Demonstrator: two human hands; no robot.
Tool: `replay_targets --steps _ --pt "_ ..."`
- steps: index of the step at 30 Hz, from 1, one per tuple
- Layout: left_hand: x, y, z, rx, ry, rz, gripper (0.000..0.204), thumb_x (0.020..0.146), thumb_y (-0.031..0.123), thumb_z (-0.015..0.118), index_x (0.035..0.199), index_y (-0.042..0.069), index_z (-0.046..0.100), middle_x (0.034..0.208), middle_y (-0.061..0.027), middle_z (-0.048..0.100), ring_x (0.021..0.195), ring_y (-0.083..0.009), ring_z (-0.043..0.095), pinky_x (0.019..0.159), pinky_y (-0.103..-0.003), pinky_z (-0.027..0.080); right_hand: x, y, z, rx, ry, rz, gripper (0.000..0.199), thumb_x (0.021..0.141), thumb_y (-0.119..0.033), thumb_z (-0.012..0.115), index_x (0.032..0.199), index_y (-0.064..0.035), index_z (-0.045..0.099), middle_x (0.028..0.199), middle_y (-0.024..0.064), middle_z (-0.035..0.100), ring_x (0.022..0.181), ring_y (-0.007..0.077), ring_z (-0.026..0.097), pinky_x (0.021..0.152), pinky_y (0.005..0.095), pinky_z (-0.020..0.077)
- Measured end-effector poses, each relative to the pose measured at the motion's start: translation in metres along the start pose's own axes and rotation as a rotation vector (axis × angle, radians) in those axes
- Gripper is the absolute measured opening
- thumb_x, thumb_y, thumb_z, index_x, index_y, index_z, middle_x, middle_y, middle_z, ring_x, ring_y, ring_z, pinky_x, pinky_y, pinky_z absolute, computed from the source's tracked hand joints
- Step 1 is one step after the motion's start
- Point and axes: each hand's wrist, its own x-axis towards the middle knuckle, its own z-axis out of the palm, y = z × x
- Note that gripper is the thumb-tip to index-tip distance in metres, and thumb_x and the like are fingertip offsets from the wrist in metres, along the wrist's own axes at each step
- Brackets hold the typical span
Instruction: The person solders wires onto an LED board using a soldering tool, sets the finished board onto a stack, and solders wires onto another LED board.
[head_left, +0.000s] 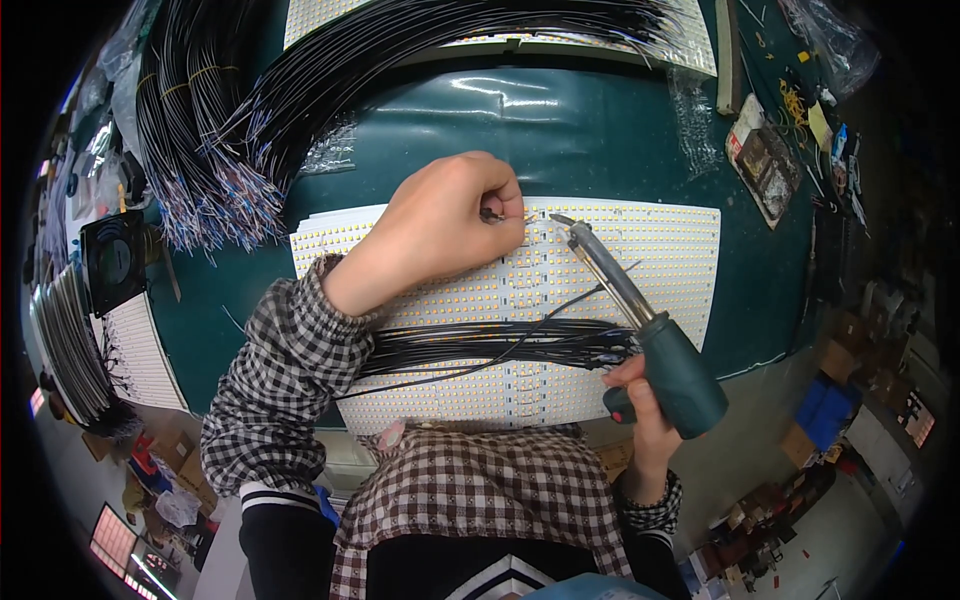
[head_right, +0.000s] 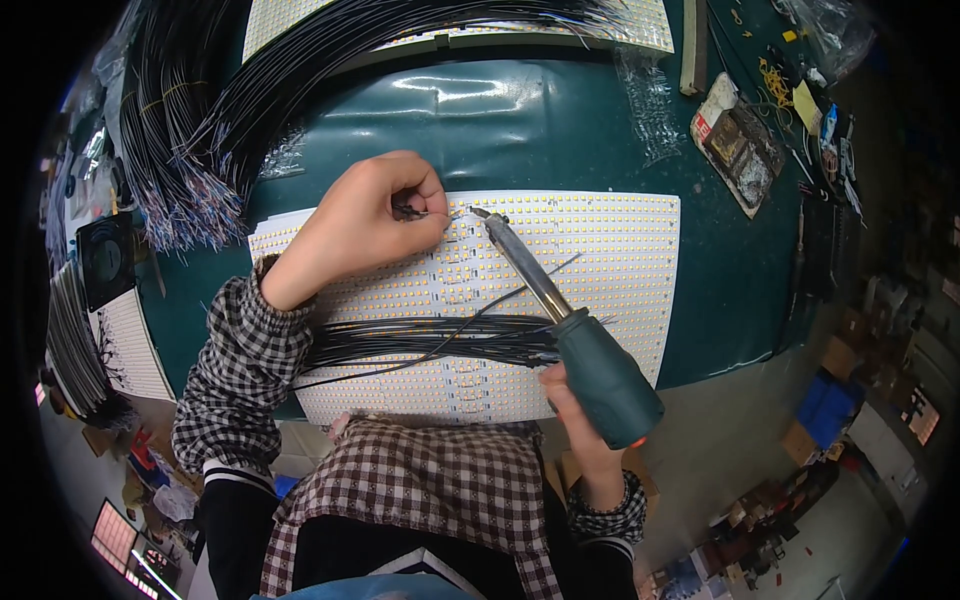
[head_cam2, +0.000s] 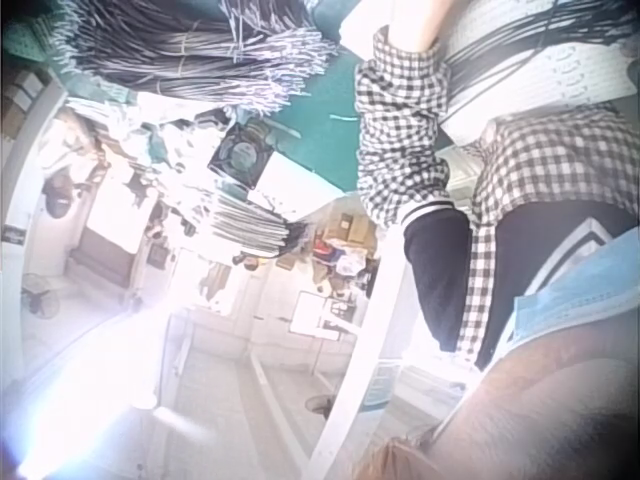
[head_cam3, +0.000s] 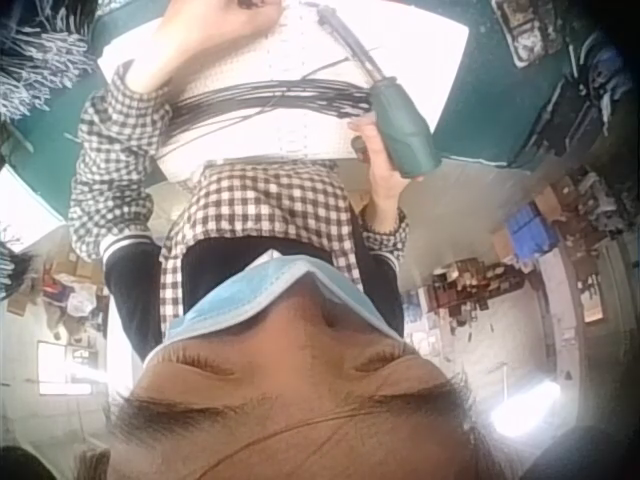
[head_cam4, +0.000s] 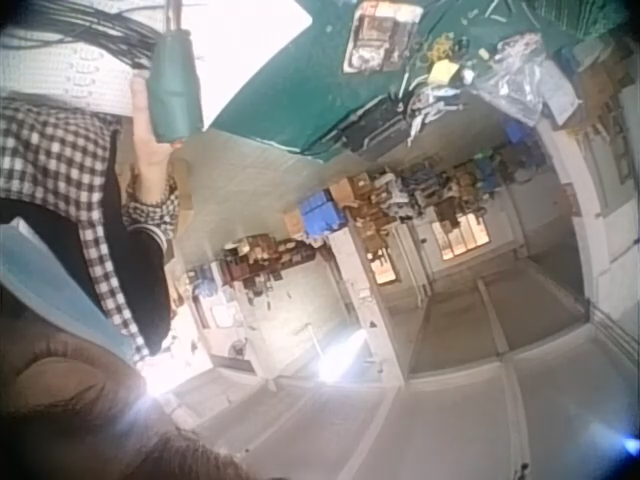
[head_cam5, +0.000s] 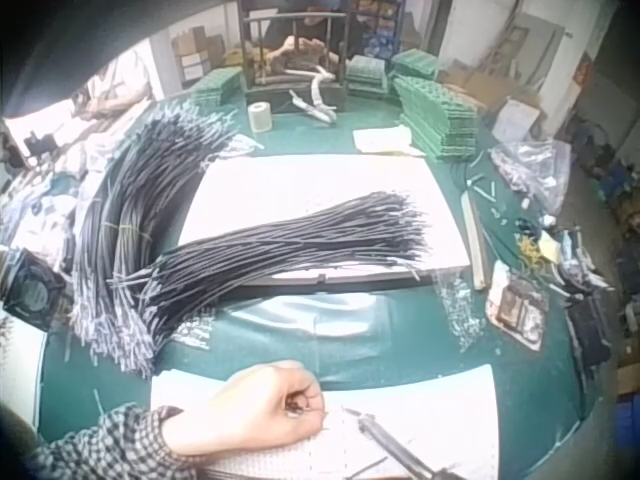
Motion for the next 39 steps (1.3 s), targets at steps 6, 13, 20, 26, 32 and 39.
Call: replay_targets --steps 6,13,20,26,32,39 --pt "-0.013 0.015 -0.003 0.189 0.024 0.042 0.017 0.066 0.012 0.063 0.080 0.003 0.059 0.081 -0.0122 0.056 0.069 -0.0259 0.056 0.060 -0.035 0.044 0.000 0.002 -0.005 0.133 0.060 -0.168 0.039 0.084 -0.021 0.053 0.105 0.0112 0.047 0.077 0.0128 0.053 0.066 0.0200 0.056 0.061 0.0304 0.0508" --pt "-0.073 0.045 0.029 0.275 -0.077 0.210 0.029 0.064 0.013 0.071 0.084 0.004 0.052 0.082 -0.0120 0.049 0.075 -0.0293 0.052 0.063 -0.035 0.042 -0.001 0.006 -0.016 0.236 0.213 -0.237 0.049 0.088 -0.028 0.047 0.115 0.0117 0.041 0.080 0.0108 0.050 0.068 0.0183 0.053 0.055 0.0300 0.0516" --pt "-0.075 0.036 0.024 0.213 -0.018 0.144 0.015 0.070 0.003 0.064 0.078 0.001 0.051 0.077 -0.0129 0.051 0.066 -0.0314 0.054 0.056 -0.037 0.043 -0.005 0.007 -0.020 0.246 0.173 -0.297 0.051 0.088 -0.030 0.047 0.117 0.0110 0.041 0.081 0.0102 0.050 0.068 0.0182 0.054 0.055 0.0288 0.0521" --pt "-0.103 0.045 -0.030 0.620 -0.038 -0.013 0.013 0.071 -0.001 0.060 0.080 0.001 0.051 0.080 -0.0133 0.050 0.069 -0.0327 0.053 0.058 -0.038 0.043 -0.005 0.011 -0.020 0.281 0.168 -0.296 0.050 0.088 -0.030 0.047 0.117 0.0108 0.042 0.081 0.0094 0.050 0.069 0.0178 0.053 0.055 0.0280 0.0521" --pt "-0.074 0.027 0.002 0.442 0.164 0.212 0.017 0.072 0.002 0.062 0.086 0.002 0.053 0.083 -0.0119 0.050 0.076 -0.0295 0.052 0.065 -0.036 0.042 0.000 0.011 -0.019 0.283 0.114 -0.274 0.050 0.088 -0.030 0.047 0.117 0.0106 0.042 0.082 0.0095 0.050 0.071 0.0176 0.053 0.057 0.0278 0.0519" --pt "-0.045 0.013 0.020 0.428 0.246 0.244 0.012 0.073 0.005 0.061 0.078 0.003 0.051 0.079 -0.0113 0.049 0.073 -0.0283 0.052 0.063 -0.037 0.042 -0.004 0.011 -0.022 0.286 0.109 -0.277 0.051 0.088 -0.029 0.048 0.118 0.0111 0.041 0.082 0.0102 0.050 0.071 0.0190 0.053 0.056 0.0284 0.0521"
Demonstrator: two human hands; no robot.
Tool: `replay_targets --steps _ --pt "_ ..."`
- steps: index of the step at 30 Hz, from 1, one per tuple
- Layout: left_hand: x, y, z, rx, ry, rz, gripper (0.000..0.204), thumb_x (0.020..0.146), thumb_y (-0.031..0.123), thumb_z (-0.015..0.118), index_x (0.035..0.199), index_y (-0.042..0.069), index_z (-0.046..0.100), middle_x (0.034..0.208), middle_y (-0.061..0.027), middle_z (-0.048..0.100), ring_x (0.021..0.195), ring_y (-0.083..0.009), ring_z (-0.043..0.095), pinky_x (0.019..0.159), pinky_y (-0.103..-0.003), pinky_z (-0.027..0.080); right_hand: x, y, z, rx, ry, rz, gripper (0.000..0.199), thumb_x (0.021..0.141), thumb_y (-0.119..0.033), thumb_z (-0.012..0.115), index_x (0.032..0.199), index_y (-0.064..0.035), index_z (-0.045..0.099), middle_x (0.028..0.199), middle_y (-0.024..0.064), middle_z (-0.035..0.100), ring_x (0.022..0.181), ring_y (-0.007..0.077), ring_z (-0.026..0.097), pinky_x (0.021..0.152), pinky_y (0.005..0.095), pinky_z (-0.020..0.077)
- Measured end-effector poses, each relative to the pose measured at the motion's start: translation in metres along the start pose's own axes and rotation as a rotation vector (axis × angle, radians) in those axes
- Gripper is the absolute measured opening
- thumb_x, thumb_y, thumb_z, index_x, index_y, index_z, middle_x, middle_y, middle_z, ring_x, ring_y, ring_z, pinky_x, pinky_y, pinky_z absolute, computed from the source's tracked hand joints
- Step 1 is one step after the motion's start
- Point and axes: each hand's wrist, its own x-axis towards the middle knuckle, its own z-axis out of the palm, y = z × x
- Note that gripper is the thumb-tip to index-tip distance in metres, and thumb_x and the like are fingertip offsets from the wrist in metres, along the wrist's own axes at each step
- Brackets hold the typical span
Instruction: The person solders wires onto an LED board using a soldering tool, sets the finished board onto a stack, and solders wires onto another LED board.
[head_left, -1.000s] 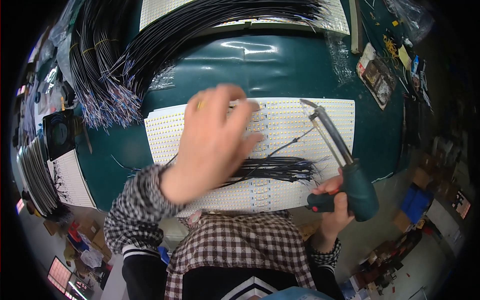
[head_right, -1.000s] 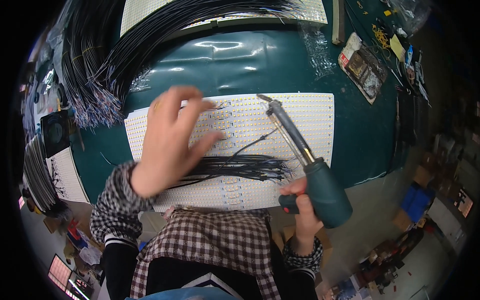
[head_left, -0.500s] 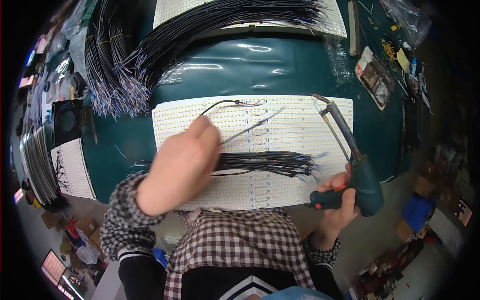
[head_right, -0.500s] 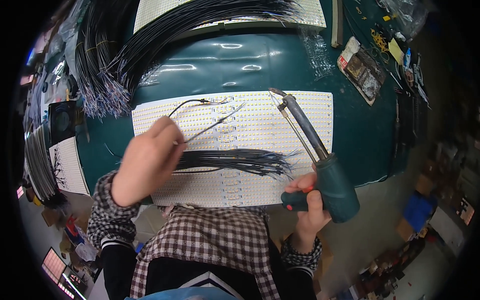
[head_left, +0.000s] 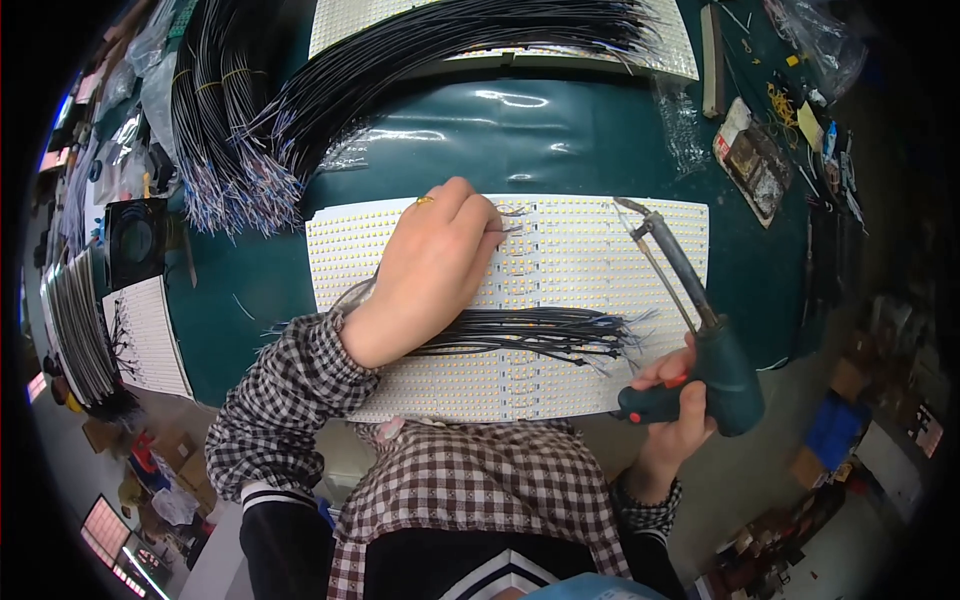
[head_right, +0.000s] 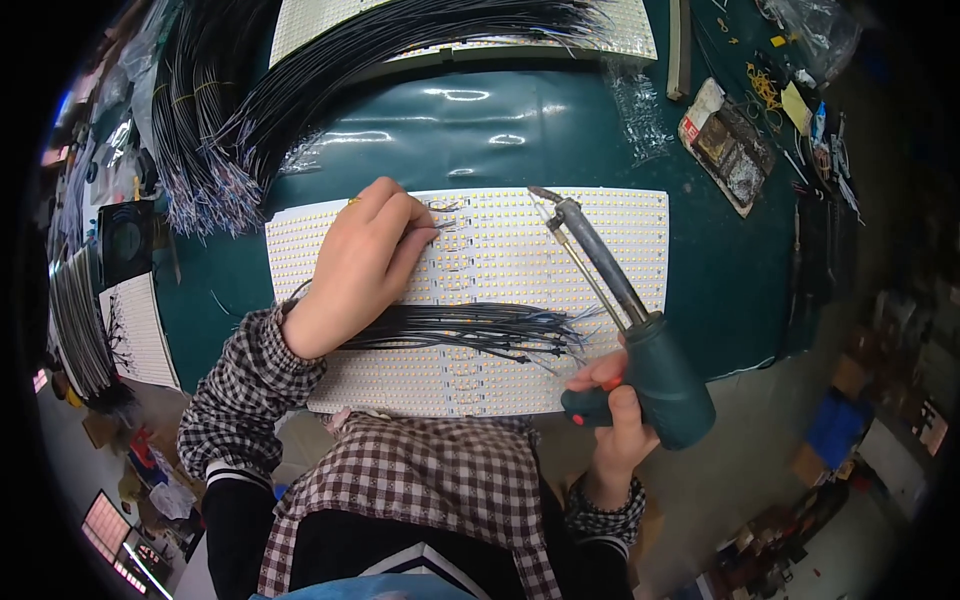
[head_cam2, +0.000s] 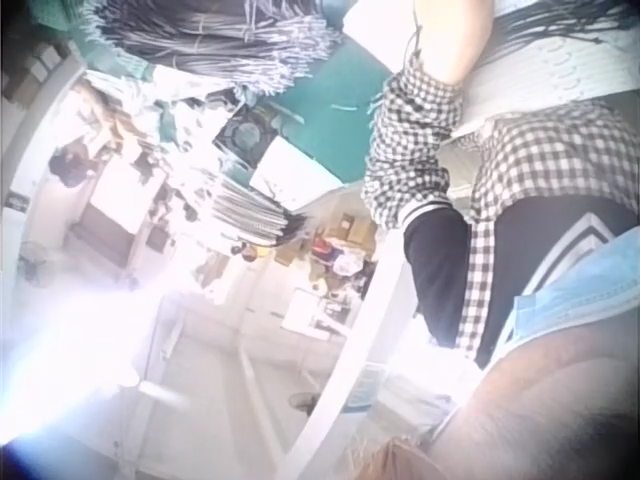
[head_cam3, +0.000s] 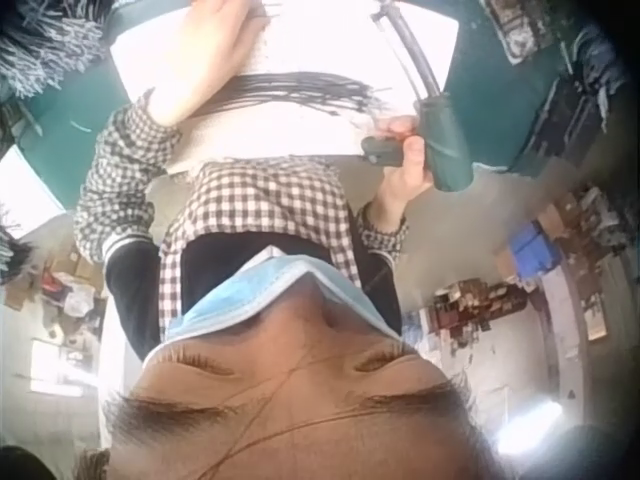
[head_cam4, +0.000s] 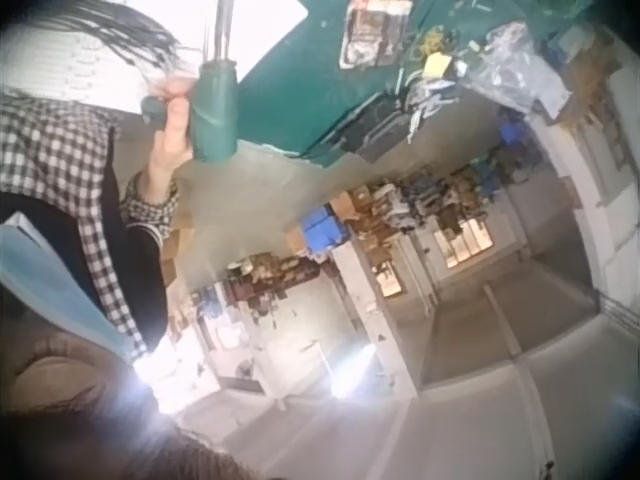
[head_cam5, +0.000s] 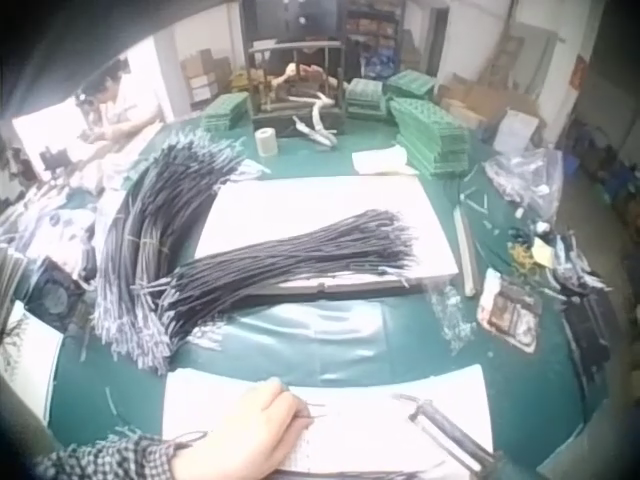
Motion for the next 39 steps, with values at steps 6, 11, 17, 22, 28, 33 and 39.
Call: replay_targets --steps 6,11,17,22,28,33,39 --pt "-0.012 0.014 -0.002 -0.053 -0.010 -0.108 0.011 0.076 0.003 0.059 0.084 0.001 0.050 0.076 -0.0121 0.051 0.069 -0.0293 0.053 0.060 -0.037 0.042 0.004 0.003 0.002 0.000 -0.028 0.026 0.051 0.087 -0.029 0.049 0.117 0.0115 0.041 0.084 0.0111 0.051 0.072 0.0198 0.054 0.056 0.0291 0.0527" --pt "-0.004 0.005 0.003 -0.012 -0.039 -0.088 0.011 0.077 0.002 0.057 0.085 0.000 0.050 0.077 -0.0124 0.052 0.066 -0.0295 0.054 0.058 -0.036 0.044 0.003 0.000 0.004 -0.057 -0.060 0.046 0.051 0.087 -0.029 0.049 0.118 0.0114 0.041 0.085 0.0122 0.052 0.072 0.0204 0.055 0.058 0.0301 0.0527" --pt "-0.003 0.002 0.004 -0.186 -0.007 -0.118 0.010 0.074 0.004 0.058 0.080 0.002 0.051 0.075 -0.0113 0.052 0.063 -0.0275 0.055 0.055 -0.035 0.044 -0.001 0.001 0.007 -0.102 -0.013 0.037 0.049 0.086 -0.027 0.051 0.116 0.0110 0.044 0.090 0.0156 0.056 0.068 0.0230 0.060 0.063 0.0322 0.0522" --pt "0.002 -0.002 0.005 -0.265 -0.001 -0.137 0.009 0.072 0.005 0.059 0.076 0.003 0.051 0.073 -0.0109 0.052 0.063 -0.0274 0.056 0.055 -0.035 0.044 -0.004 0.001 0.010 -0.130 -0.035 0.080 0.048 0.086 -0.027 0.051 0.116 0.0108 0.045 0.091 0.0156 0.057 0.070 0.0235 0.061 0.062 0.0312 0.0528" --pt "0.003 -0.005 0.007 -0.359 0.007 -0.151 0.009 0.072 0.005 0.060 0.075 0.003 0.051 0.073 -0.0109 0.053 0.063 -0.0269 0.056 0.056 -0.035 0.045 -0.006 0.002 0.011 -0.118 -0.082 0.117 0.047 0.085 -0.023 0.053 0.116 0.0110 0.044 0.089 0.0135 0.056 0.074 0.0228 0.060 0.059 0.0290 0.0536" --pt "0.003 -0.006 0.006 -0.277 -0.024 -0.125 0.010 0.072 0.006 0.060 0.076 0.003 0.051 0.073 -0.0114 0.053 0.064 -0.0275 0.056 0.056 -0.035 0.044 -0.009 0.001 0.012 -0.156 -0.127 0.169 0.040 0.084 -0.019 0.055 0.109 0.0107 0.047 0.087 0.0142 0.056 0.074 0.0224 0.059 0.060 0.0302 0.0539" --pt "0.003 -0.006 0.006 -0.306 -0.026 -0.135 0.010 0.072 0.006 0.060 0.076 0.003 0.051 0.073 -0.0112 0.053 0.065 -0.0276 0.056 0.057 -0.035 0.044 -0.010 0.001 0.013 -0.212 -0.161 0.240 0.027 0.082 -0.016 0.057 0.092 0.0087 0.053 0.082 0.0158 0.055 0.072 0.0223 0.058 0.063 0.0316 0.0532"
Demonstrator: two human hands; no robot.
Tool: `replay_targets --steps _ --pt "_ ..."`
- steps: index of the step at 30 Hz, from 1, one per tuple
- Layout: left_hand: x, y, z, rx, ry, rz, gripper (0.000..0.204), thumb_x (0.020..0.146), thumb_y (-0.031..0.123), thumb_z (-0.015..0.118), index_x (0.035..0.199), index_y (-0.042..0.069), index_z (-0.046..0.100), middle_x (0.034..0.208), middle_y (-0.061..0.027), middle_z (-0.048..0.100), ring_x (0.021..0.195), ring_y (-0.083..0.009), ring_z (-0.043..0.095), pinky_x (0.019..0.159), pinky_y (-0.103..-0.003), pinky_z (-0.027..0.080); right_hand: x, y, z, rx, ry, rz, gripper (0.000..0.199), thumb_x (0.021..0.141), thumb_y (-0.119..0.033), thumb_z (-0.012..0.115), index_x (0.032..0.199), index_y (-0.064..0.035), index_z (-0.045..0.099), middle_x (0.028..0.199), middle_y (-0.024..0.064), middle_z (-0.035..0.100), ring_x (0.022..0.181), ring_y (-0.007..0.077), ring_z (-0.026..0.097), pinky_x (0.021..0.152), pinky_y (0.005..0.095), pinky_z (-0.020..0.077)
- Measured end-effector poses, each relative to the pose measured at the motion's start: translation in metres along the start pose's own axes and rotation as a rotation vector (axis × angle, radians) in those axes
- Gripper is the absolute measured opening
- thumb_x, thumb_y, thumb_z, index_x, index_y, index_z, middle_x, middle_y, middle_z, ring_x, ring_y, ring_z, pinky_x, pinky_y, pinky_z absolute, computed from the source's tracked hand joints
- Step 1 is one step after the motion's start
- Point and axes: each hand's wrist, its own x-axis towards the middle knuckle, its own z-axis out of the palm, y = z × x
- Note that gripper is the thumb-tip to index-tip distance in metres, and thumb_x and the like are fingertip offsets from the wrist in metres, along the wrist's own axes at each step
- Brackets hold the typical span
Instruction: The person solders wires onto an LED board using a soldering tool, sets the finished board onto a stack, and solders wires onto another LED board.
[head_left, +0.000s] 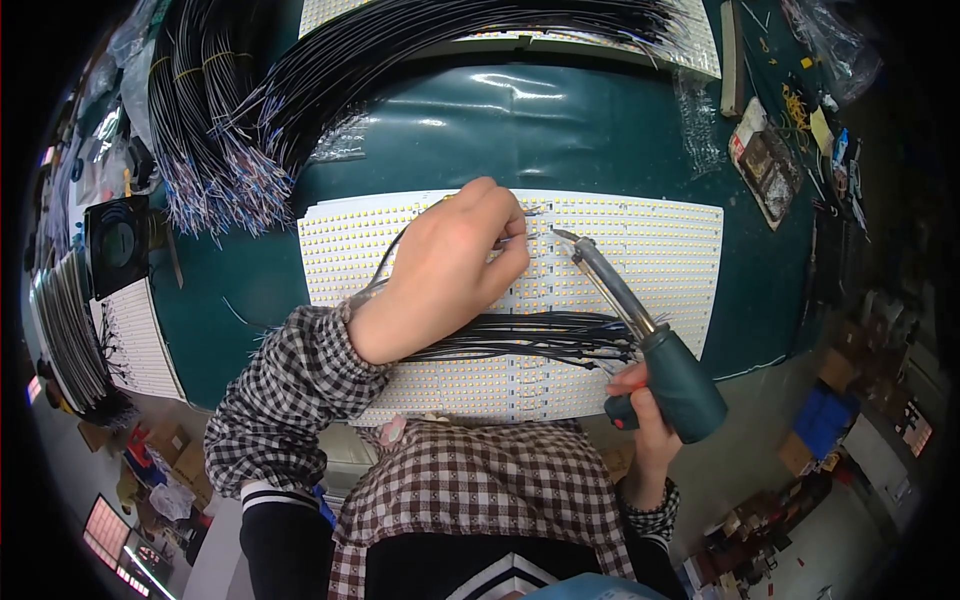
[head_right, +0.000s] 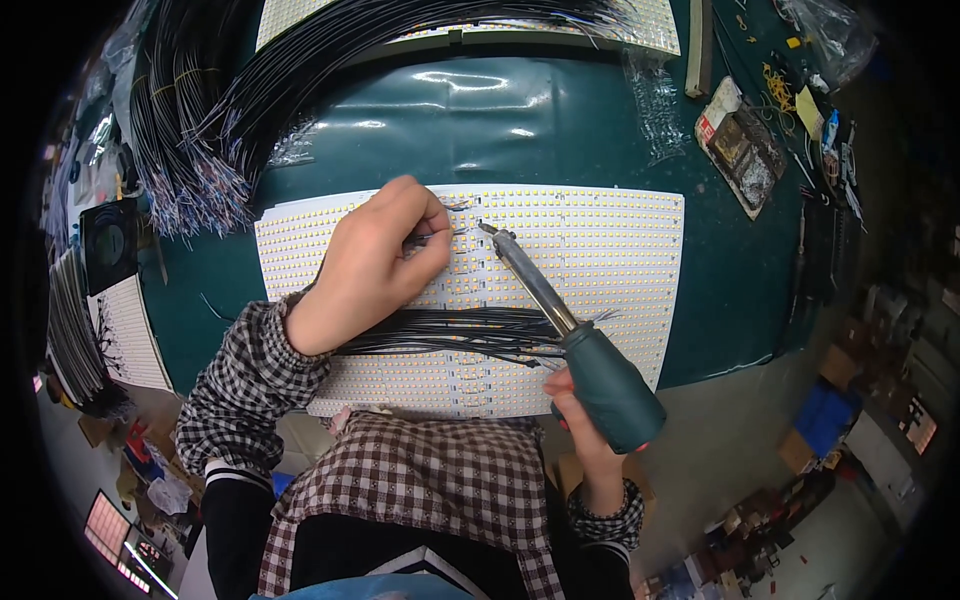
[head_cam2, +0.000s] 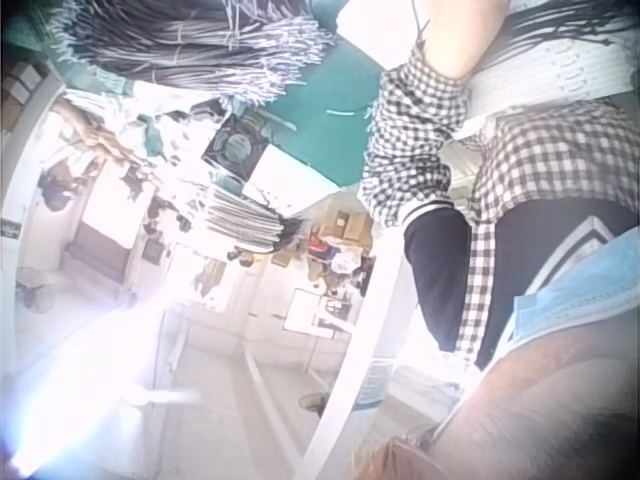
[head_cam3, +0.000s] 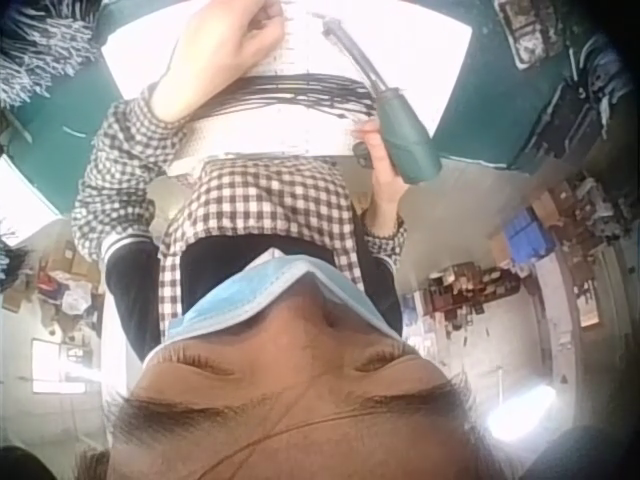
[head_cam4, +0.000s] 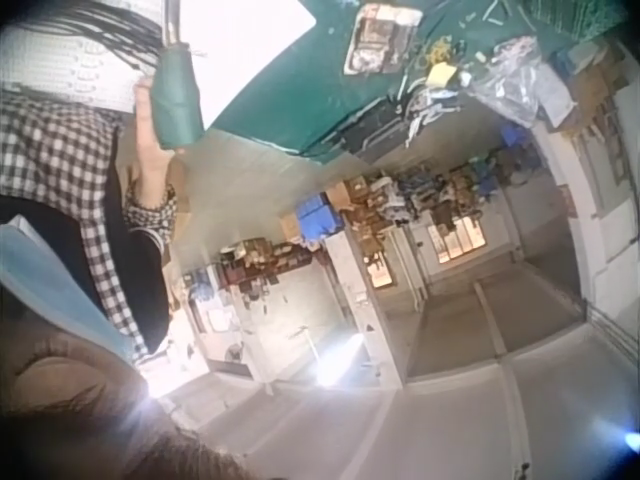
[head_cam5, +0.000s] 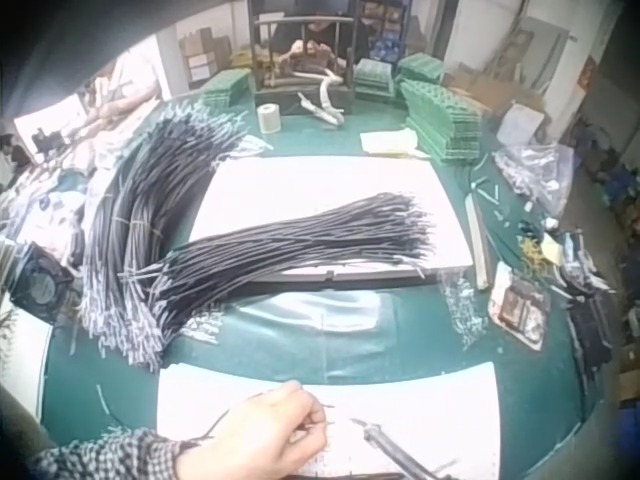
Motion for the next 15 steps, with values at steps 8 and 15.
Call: replay_targets --steps 8,15 --pt "0.0002 -0.0003 0.0013 -0.006 0.023 0.023 0.009 0.072 0.005 0.059 0.076 0.002 0.051 0.074 -0.0116 0.053 0.064 -0.0277 0.056 0.056 -0.035 0.045 -0.0012 0.0034 0.0019 0.044 0.005 0.036 0.011 0.079 0.000 0.061 0.090 0.0025 0.060 0.079 0.0068 0.062 0.062 0.0077 0.053 0.055 0.0208 0.0418" --pt "0.0003 -0.0003 0.0020 -0.007 0.031 0.024 0.010 0.071 0.004 0.060 0.076 0.002 0.051 0.074 -0.0113 0.053 0.064 -0.0278 0.056 0.056 -0.035 0.044 -0.0010 0.0034 0.0024 0.030 0.010 0.021 0.010 0.079 0.002 0.061 0.088 0.0032 0.061 0.079 0.0078 0.062 0.067 0.0103 0.055 0.060 0.0228 0.0445"
